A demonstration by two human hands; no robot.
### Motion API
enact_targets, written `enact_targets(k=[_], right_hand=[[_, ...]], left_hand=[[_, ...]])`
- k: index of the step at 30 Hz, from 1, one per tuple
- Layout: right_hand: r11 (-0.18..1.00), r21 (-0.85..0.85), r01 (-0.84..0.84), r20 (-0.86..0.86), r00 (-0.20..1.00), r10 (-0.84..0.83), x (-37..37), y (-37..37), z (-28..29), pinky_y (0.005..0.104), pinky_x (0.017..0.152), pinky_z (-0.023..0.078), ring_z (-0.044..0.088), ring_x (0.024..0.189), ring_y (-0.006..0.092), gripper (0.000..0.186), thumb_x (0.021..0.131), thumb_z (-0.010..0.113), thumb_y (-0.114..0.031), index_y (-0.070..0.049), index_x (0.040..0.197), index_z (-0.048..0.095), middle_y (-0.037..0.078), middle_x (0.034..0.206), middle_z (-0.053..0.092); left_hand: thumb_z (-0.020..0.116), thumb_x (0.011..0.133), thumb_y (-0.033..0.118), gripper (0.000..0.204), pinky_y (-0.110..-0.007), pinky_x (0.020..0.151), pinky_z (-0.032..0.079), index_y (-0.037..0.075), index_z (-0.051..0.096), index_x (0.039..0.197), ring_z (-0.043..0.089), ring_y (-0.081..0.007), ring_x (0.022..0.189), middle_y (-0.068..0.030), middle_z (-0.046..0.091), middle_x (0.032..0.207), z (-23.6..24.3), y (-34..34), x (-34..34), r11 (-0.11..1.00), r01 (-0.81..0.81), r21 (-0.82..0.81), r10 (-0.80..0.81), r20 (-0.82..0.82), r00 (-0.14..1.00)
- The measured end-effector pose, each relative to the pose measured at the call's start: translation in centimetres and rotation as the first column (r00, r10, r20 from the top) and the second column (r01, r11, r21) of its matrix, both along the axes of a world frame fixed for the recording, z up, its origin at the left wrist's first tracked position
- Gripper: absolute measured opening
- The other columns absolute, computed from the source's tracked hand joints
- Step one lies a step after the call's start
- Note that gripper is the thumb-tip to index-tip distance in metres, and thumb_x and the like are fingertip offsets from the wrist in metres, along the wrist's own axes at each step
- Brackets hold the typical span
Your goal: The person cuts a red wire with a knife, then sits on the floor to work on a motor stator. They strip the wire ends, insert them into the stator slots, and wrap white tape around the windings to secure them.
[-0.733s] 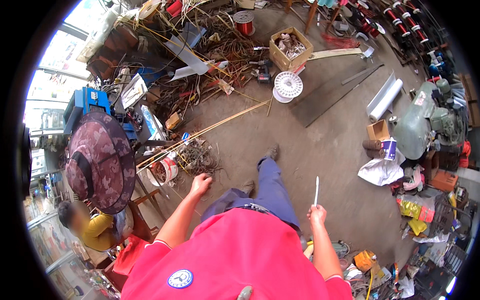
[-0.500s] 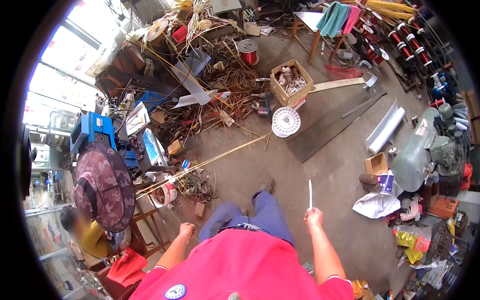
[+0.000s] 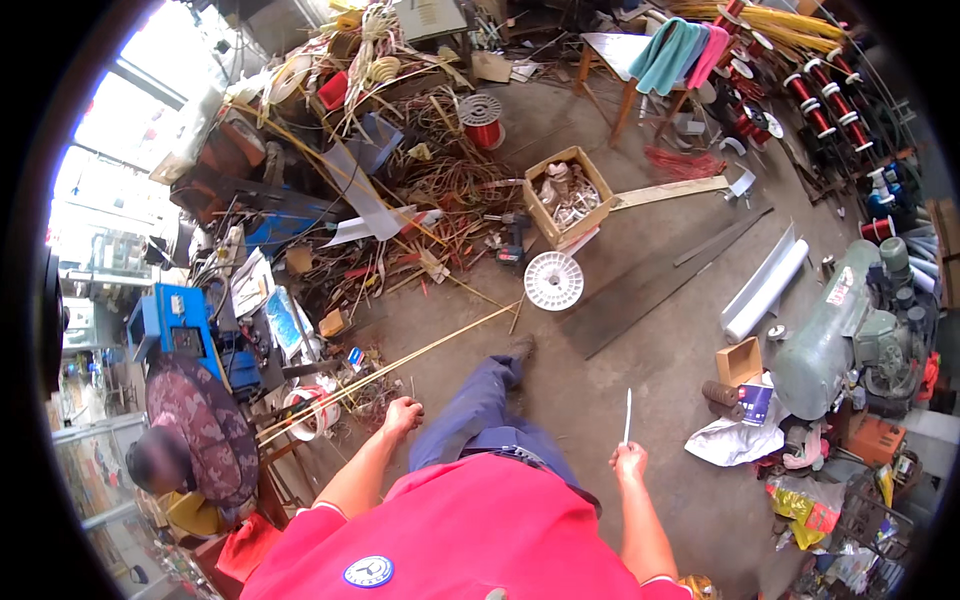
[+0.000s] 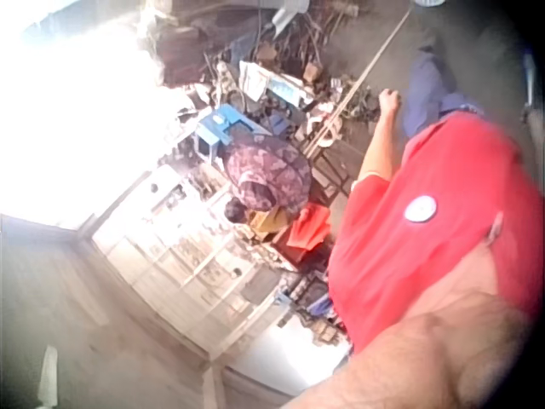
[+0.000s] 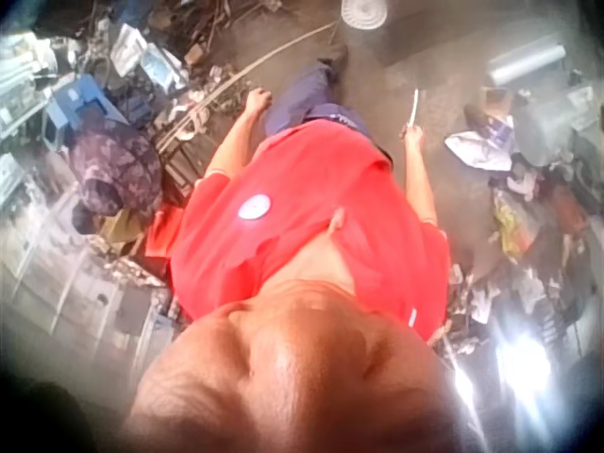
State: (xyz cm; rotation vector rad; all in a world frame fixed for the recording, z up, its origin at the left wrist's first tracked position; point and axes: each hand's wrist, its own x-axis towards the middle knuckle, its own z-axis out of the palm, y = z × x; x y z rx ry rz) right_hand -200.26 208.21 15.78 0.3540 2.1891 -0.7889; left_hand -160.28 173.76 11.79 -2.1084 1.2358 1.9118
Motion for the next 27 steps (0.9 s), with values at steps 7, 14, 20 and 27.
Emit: enact_targets(k=[7,14,20,27], right_hand=[[0.964,0.125,0.237,-0.022,0.972,-0.236,-2.0,4.4,3.7,0.0300,0.041,0.045,0.059,0.051,0.0165,0.020,0.098,0.057,-0.012,0.002,0.111,0.059,0.009,0.075,0.065],[0.888,0.051,0.457,0.072,0.885,-0.460,-6.6,0.4,4.9,0.0268,0.041,0.041,0.056,0.052,0.0152,0.015,0.099,0.054,-0.015,-0.002,0.107,0.058,0.006,0.075,0.059],[0.855,-0.061,0.515,0.175,0.849,-0.499,-14.6,-1.7,2.4,0.0275,0.043,0.042,0.058,0.056,0.0167,0.009,0.097,0.054,-0.014,-0.006,0.098,0.057,0.005,0.077,0.059],[0.871,-0.015,0.491,0.213,0.853,-0.477,-31.1,0.1,0.1,0.0292,0.040,0.040,0.059,0.056,0.0180,0.010,0.098,0.052,-0.014,-0.006,0.099,0.055,0.007,0.076,0.058]], left_hand=[[0.059,0.082,0.011,0.015,-0.033,0.047,0.047,-0.002,0.065,0.087,0.061,-0.0187,0.054,-0.0105,0.066,0.071,-7.2,-9.4,-8.5,0.963,0.269,0.021,-0.270,0.109,0.957],[0.061,0.086,0.013,0.016,-0.031,0.054,0.050,-0.002,0.064,0.092,0.063,-0.0170,0.061,-0.0097,0.067,0.078,-0.6,-16.7,-25.5,0.960,0.266,-0.085,-0.270,-0.035,0.962],[0.060,0.085,0.012,0.014,-0.032,0.048,0.047,-0.002,0.061,0.086,0.061,-0.0180,0.056,-0.0105,0.066,0.073,-1.5,-15.6,-30.5,0.964,0.254,-0.078,-0.253,0.020,0.967],[0.059,0.087,0.008,0.007,-0.028,0.042,0.039,0.002,0.063,0.091,0.051,-0.0142,0.049,-0.0077,0.063,0.073,-0.7,-8.5,-34.0,0.994,0.058,0.088,-0.072,0.167,0.983]])
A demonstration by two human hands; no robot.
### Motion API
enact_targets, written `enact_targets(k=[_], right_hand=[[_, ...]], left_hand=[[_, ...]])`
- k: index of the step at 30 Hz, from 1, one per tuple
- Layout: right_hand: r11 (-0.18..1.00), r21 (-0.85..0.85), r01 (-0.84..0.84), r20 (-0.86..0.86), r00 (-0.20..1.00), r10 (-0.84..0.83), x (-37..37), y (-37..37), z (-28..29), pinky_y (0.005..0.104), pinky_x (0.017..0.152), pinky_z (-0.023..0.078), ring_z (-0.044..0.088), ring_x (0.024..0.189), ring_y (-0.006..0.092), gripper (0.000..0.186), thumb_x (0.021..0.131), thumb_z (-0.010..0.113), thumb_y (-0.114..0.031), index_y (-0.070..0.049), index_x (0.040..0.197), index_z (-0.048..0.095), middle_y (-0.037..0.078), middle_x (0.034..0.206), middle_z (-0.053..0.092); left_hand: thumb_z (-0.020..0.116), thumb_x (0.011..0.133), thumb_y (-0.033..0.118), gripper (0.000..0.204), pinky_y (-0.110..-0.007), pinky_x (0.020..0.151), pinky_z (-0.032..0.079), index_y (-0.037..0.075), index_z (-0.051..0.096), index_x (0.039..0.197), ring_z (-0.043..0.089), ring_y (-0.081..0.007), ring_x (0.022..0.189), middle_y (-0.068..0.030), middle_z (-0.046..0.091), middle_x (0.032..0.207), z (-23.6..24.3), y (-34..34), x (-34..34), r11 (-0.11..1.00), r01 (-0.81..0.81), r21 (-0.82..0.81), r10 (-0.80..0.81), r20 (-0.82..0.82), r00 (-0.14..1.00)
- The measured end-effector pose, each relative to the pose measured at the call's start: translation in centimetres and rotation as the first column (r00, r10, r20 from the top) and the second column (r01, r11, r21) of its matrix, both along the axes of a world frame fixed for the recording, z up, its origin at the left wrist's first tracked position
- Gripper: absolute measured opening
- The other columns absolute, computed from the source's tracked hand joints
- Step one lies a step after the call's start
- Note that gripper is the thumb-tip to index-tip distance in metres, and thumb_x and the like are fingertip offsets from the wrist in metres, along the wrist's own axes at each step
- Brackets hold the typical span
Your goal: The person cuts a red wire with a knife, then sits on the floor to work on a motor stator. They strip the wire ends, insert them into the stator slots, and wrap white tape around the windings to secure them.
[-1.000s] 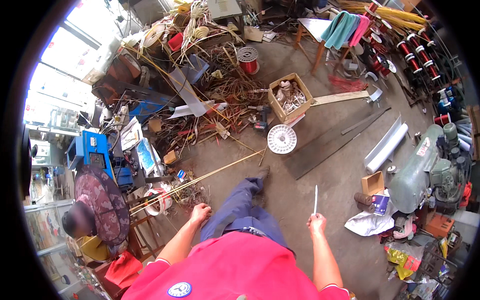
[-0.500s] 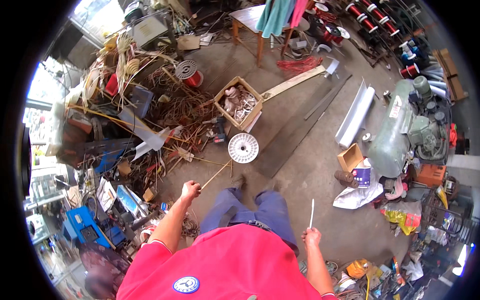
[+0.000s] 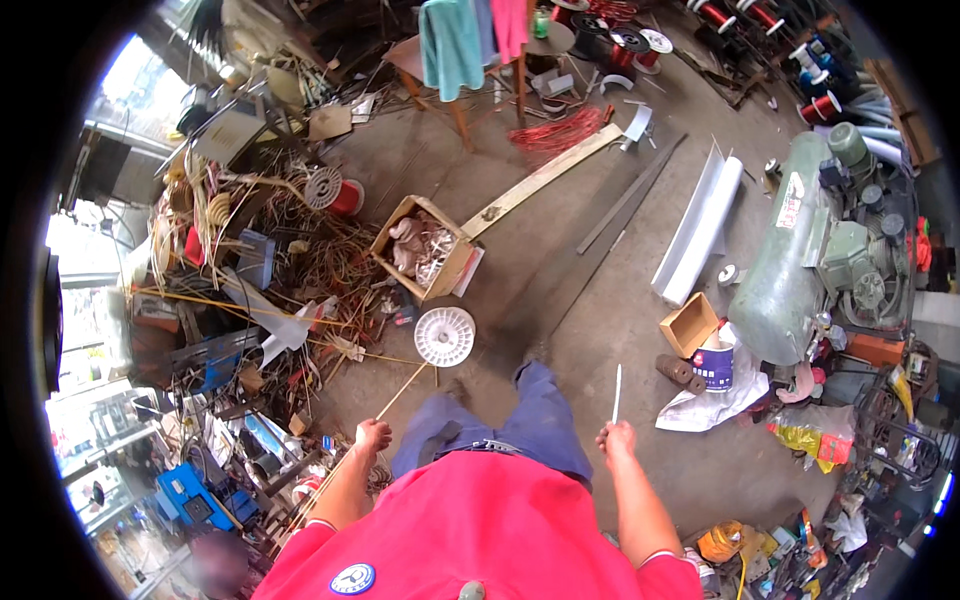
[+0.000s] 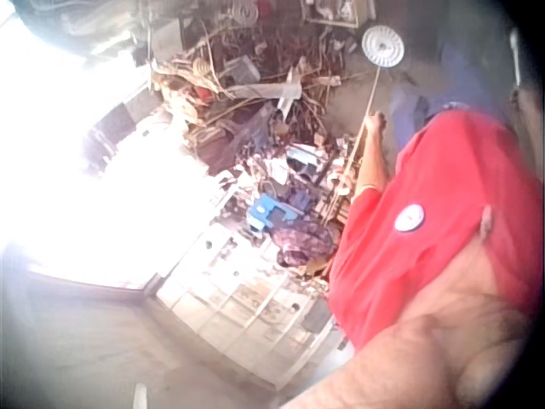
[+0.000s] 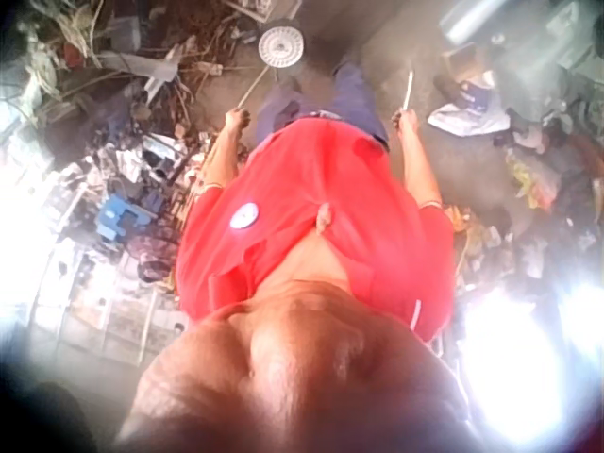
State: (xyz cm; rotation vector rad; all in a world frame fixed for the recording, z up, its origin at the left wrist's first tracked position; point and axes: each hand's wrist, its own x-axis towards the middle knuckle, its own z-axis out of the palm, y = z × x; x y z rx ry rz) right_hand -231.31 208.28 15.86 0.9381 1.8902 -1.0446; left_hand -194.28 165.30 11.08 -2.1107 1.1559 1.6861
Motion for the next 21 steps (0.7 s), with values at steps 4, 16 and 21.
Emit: enact_targets(k=[4,16,21], right_hand=[[0.992,-0.016,-0.122,-0.154,0.981,0.118,-12.3,1.6,-0.6,0.0287,0.040,0.040,0.057,0.053,0.0158,0.011,0.098,0.051,-0.013,-0.005,0.091,0.054,0.006,0.069,0.057],[0.994,-0.106,-0.029,-0.060,0.998,0.023,-28.1,-3.5,-1.4,0.0268,0.041,0.039,0.056,0.053,0.0160,0.008,0.094,0.056,-0.015,-0.007,0.093,0.056,0.001,0.067,0.053],[0.997,0.021,0.073,0.089,0.993,-0.074,-28.9,-4.7,-2.0,0.0282,0.042,0.040,0.057,0.054,0.0181,0.009,0.094,0.056,-0.016,-0.007,0.093,0.055,0.001,0.067,0.051]], left_hand=[[0.060,0.089,0.011,0.014,-0.028,0.047,0.044,-0.001,0.063,0.096,0.058,-0.0163,0.056,-0.0106,0.066,0.079,2.1,2.7,-7.8,0.998,0.061,0.024,-0.060,-0.029,0.998],[0.062,0.091,0.015,0.022,-0.028,0.057,0.049,-0.003,0.065,0.101,0.062,-0.0157,0.065,-0.0117,0.069,0.086,2.0,-2.5,-31.6,0.979,0.202,-0.029,-0.204,-0.122,0.971],[0.061,0.089,0.014,0.018,-0.030,0.050,0.047,-0.001,0.067,0.096,0.060,-0.0162,0.059,-0.0100,0.067,0.078,-5.5,-5.3,-35.6,0.954,0.278,0.116,-0.285,0.052,0.957]])
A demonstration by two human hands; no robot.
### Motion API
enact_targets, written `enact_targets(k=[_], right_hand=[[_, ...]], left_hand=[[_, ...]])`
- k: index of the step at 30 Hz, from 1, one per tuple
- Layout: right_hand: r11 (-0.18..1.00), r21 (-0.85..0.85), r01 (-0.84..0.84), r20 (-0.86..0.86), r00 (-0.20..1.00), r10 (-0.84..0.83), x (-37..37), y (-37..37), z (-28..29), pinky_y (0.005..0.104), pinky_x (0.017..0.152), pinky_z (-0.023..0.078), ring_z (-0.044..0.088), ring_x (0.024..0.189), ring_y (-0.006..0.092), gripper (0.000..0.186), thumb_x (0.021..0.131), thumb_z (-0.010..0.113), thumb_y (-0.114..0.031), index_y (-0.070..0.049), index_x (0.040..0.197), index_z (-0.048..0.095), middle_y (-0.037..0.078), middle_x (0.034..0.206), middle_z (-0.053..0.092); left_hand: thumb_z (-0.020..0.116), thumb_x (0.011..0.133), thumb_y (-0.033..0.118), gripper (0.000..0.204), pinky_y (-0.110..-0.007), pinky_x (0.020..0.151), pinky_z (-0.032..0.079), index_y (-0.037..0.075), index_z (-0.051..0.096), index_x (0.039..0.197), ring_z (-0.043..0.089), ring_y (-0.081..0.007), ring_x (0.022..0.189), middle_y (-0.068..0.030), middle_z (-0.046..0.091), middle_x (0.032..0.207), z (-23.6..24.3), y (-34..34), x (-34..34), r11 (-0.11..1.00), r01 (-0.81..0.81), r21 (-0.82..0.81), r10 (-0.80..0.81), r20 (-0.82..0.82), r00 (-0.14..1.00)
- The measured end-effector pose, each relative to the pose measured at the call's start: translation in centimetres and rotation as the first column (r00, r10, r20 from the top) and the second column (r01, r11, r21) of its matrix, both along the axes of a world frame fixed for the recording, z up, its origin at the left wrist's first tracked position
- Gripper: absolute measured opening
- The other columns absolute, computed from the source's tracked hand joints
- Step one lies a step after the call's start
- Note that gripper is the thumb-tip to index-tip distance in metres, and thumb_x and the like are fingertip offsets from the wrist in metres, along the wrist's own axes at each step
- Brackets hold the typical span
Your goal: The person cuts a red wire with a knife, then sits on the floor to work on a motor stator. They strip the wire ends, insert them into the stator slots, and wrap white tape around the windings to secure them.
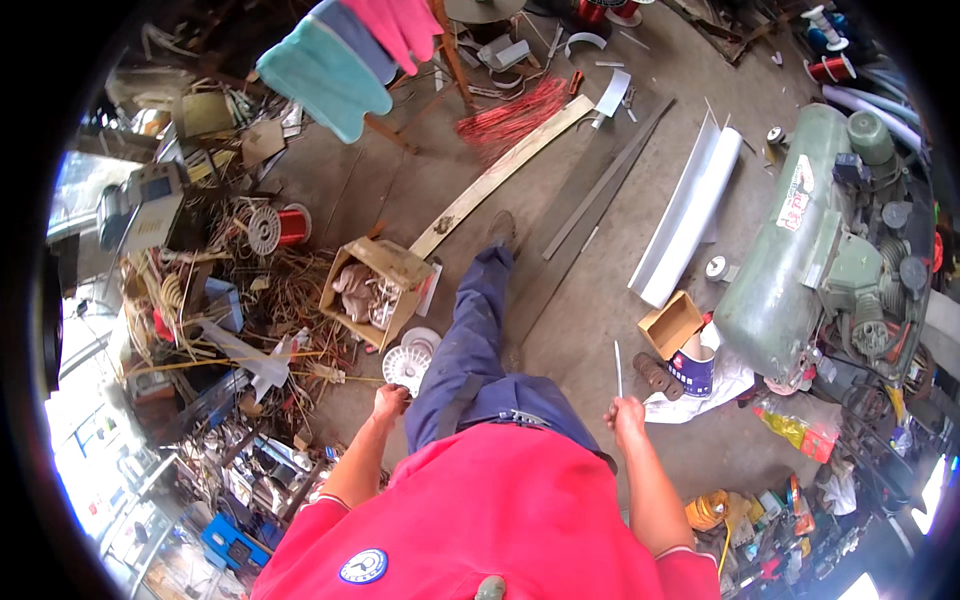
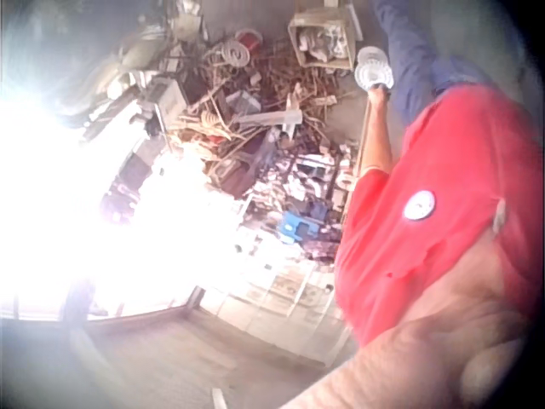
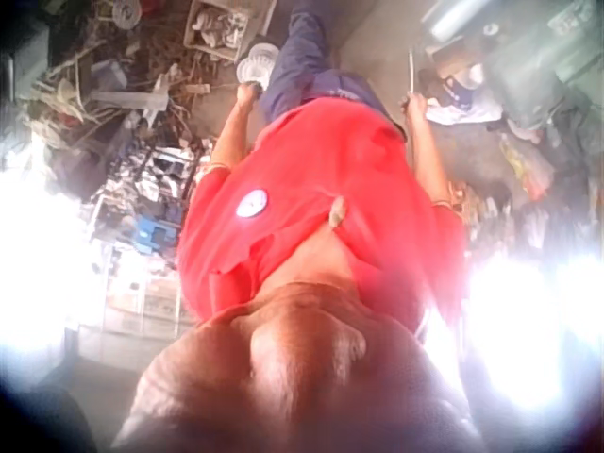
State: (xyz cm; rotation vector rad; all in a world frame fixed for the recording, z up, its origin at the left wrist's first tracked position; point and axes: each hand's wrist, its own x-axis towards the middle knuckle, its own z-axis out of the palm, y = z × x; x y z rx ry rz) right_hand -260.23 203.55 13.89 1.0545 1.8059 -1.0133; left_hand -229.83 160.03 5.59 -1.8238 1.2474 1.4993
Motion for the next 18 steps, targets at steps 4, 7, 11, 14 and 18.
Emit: enact_targets(k=[4,7,11,14,18], right_hand=[[0.987,0.031,0.156,0.115,0.981,-0.159,-4.8,-3.1,1.5,0.0295,0.046,0.041,0.057,0.057,0.0195,0.009,0.095,0.056,-0.016,-0.007,0.097,0.055,0.003,0.068,0.052],[0.967,-0.041,0.251,0.126,0.962,-0.244,-10.5,-8.1,0.9,0.0301,0.049,0.040,0.056,0.060,0.0199,0.010,0.096,0.054,-0.017,-0.007,0.098,0.056,0.002,0.070,0.052],[0.894,-0.201,0.401,0.082,0.916,-0.393,-18.4,-16.7,-1.1,0.0310,0.056,0.044,0.061,0.068,0.0235,0.013,0.098,0.054,-0.016,-0.005,0.106,0.057,0.004,0.075,0.056],[0.805,-0.347,0.480,0.245,0.875,-0.417,-22.4,-19.9,-6.1,0.0320,0.061,0.046,0.065,0.076,0.0261,0.016,0.099,0.054,-0.016,-0.005,0.110,0.057,0.006,0.079,0.059],[0.772,-0.405,0.490,0.353,0.862,-0.363,-25.5,-24.1,-15.6,0.0335,0.065,0.046,0.066,0.083,0.0278,0.017,0.100,0.053,-0.015,-0.005,0.112,0.057,0.006,0.083,0.060]], left_hand=[[0.058,0.087,0.019,0.026,-0.035,0.059,0.054,-0.003,0.070,0.094,0.069,-0.0218,0.070,-0.0134,0.072,0.082,-4.3,-5.2,-7.8,0.967,0.245,0.063,-0.248,0.039,0.968],[0.057,0.085,0.024,0.034,-0.040,0.069,0.054,-0.005,0.070,0.095,0.070,-0.0286,0.075,-0.0195,0.071,0.082,-8.6,-10.1,-17.4,0.919,0.372,-0.128,-0.388,-0.141,0.911],[0.057,0.086,0.027,0.034,-0.042,0.073,0.052,-0.003,0.069,0.097,0.070,-0.0321,0.077,-0.0229,0.069,0.080,-8.6,-13.4,-35.0,0.825,0.497,-0.269,-0.558,-0.241,0.794],[0.056,0.087,0.028,0.033,-0.045,0.075,0.052,-0.001,0.070,0.097,0.068,-0.0366,0.080,-0.0225,0.068,0.081,-10.1,-13.1,-44.9,0.821,0.533,-0.203,-0.570,-0.284,0.771],[0.054,0.088,0.030,0.034,-0.048,0.079,0.051,0.001,0.070,0.096,0.066,-0.0410,0.086,-0.0223,0.069,0.087,-21.1,-12.3,-49.8,0.716,0.678,-0.164,-0.696,-0.231,0.679]])
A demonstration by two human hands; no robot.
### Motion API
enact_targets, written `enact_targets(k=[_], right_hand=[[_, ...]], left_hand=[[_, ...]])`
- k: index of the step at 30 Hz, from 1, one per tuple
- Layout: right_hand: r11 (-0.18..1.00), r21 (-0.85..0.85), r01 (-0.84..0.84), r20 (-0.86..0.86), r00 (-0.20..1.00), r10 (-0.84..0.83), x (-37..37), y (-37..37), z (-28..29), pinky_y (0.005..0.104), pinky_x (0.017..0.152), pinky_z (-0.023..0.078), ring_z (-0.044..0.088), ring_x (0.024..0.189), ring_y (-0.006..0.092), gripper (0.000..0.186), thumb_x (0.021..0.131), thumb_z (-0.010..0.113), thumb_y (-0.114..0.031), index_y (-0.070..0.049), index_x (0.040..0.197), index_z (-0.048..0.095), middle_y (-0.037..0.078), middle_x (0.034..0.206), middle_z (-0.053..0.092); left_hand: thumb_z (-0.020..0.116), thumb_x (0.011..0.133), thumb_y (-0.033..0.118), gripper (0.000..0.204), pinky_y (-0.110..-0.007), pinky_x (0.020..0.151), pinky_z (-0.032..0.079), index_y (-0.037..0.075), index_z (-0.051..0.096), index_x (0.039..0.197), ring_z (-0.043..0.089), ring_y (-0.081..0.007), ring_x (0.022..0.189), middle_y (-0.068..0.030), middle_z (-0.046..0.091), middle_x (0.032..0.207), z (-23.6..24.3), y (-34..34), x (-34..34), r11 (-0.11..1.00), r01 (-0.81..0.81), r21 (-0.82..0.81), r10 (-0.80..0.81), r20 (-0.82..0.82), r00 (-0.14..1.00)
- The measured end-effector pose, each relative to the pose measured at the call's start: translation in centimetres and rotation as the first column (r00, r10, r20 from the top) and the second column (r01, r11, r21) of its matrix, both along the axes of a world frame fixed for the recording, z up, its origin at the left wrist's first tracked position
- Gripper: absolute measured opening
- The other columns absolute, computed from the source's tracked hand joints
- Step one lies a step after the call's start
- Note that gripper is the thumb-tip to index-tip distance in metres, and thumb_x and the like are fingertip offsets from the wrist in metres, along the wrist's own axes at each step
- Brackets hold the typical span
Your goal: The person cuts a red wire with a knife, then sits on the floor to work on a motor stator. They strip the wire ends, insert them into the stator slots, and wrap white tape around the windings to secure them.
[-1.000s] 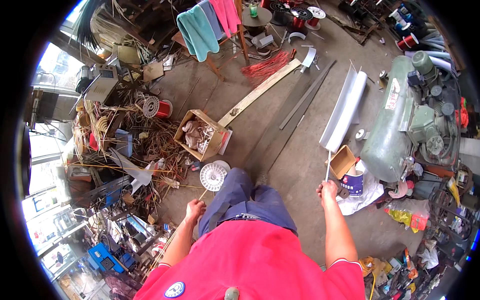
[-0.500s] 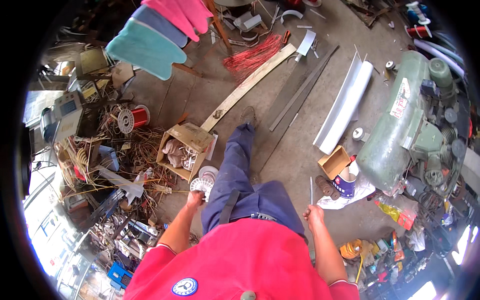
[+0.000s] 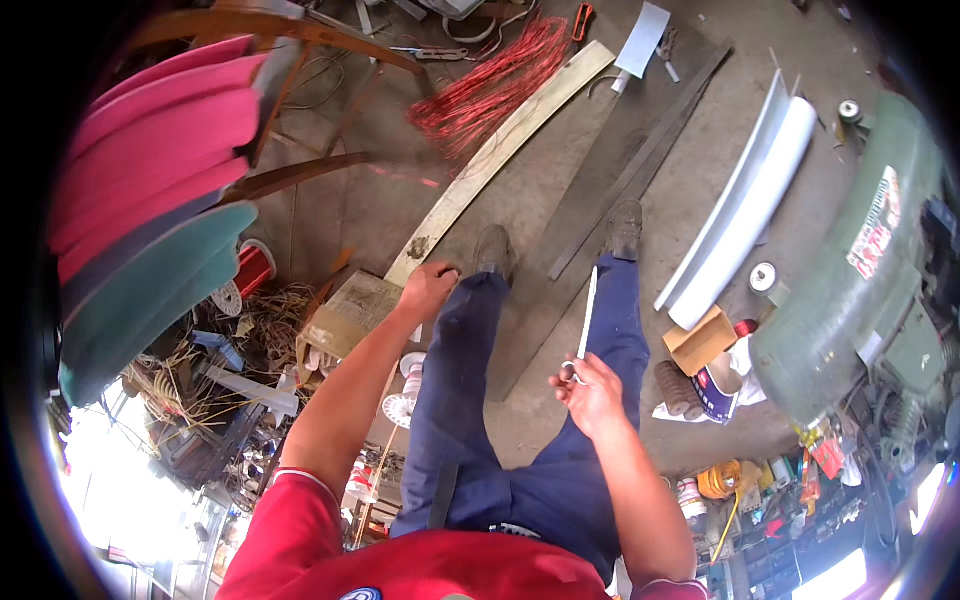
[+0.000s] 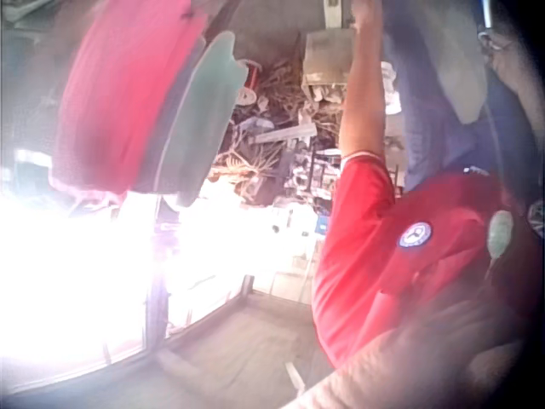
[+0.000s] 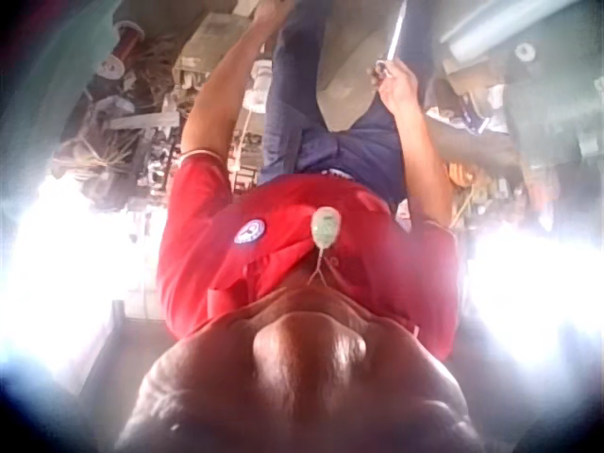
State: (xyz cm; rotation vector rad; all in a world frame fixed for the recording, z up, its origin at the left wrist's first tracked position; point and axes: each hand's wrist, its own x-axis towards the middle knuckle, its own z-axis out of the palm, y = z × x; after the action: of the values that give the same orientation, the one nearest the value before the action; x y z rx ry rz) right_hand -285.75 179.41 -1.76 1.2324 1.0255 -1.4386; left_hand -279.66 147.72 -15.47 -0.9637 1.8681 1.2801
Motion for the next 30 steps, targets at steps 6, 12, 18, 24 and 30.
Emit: enact_targets(k=[6,12,18,24,30], right_hand=[[0.987,-0.033,-0.156,-0.003,0.988,0.156,-4.0,-6.2,-13.0,0.0282,0.065,0.048,0.067,0.082,0.0219,0.016,0.102,0.050,-0.015,-0.005,0.113,0.054,0.007,0.086,0.062],[0.963,-0.106,-0.249,0.029,0.967,0.253,-6.0,-6.5,-19.3,0.0270,0.065,0.050,0.067,0.077,0.0172,0.015,0.100,0.046,-0.013,-0.005,0.109,0.054,0.006,0.082,0.063],[0.937,-0.129,-0.324,-0.090,0.945,0.314,-8.1,-7.1,-18.5,0.0270,0.068,0.051,0.067,0.077,0.0154,0.016,0.102,0.048,-0.015,-0.003,0.110,0.055,0.006,0.081,0.065],[0.947,-0.158,-0.278,-0.042,0.961,0.275,-8.6,-6.9,-18.4,0.0291,0.070,0.048,0.066,0.081,0.0176,0.016,0.102,0.049,-0.017,-0.006,0.112,0.054,0.005,0.083,0.062],[0.967,-0.099,-0.236,-0.109,0.968,0.226,-9.3,-7.3,-18.8,0.0264,0.068,0.049,0.066,0.081,0.0142,0.018,0.102,0.048,-0.017,-0.003,0.111,0.054,0.005,0.084,0.063]], left_hand=[[0.051,0.090,0.021,0.028,-0.047,0.092,0.051,0.003,0.069,0.103,0.062,-0.0414,0.104,-0.0245,0.065,0.112,-13.8,1.7,-2.0,0.887,0.433,-0.161,-0.415,0.131,0.900],[0.055,0.090,0.017,0.043,-0.050,0.100,0.046,0.004,0.055,0.131,0.055,-0.0416,0.121,-0.0239,0.056,0.132,-25.6,1.5,-6.0,0.776,0.484,-0.406,-0.471,0.138,0.871],[0.057,0.088,0.019,0.058,-0.053,0.104,0.042,0.008,0.042,0.143,0.047,-0.0340,0.131,-0.0149,0.049,0.140,-31.1,1.1,-10.3,0.719,0.514,-0.468,-0.398,0.330,0.856],[0.058,0.087,0.011,0.026,-0.052,0.087,0.047,0.009,0.065,0.112,0.065,-0.0345,0.095,-0.0125,0.069,0.096,-31.7,3.2,-9.7,0.695,0.417,-0.585,-0.492,0.036,0.870],[0.058,0.086,0.001,0.028,-0.042,0.066,0.053,0.009,0.067,0.111,0.067,-0.0334,0.077,-0.0129,0.070,0.090,-23.0,5.3,-11.1,0.798,0.276,-0.535,-0.471,-0.269,0.840]])
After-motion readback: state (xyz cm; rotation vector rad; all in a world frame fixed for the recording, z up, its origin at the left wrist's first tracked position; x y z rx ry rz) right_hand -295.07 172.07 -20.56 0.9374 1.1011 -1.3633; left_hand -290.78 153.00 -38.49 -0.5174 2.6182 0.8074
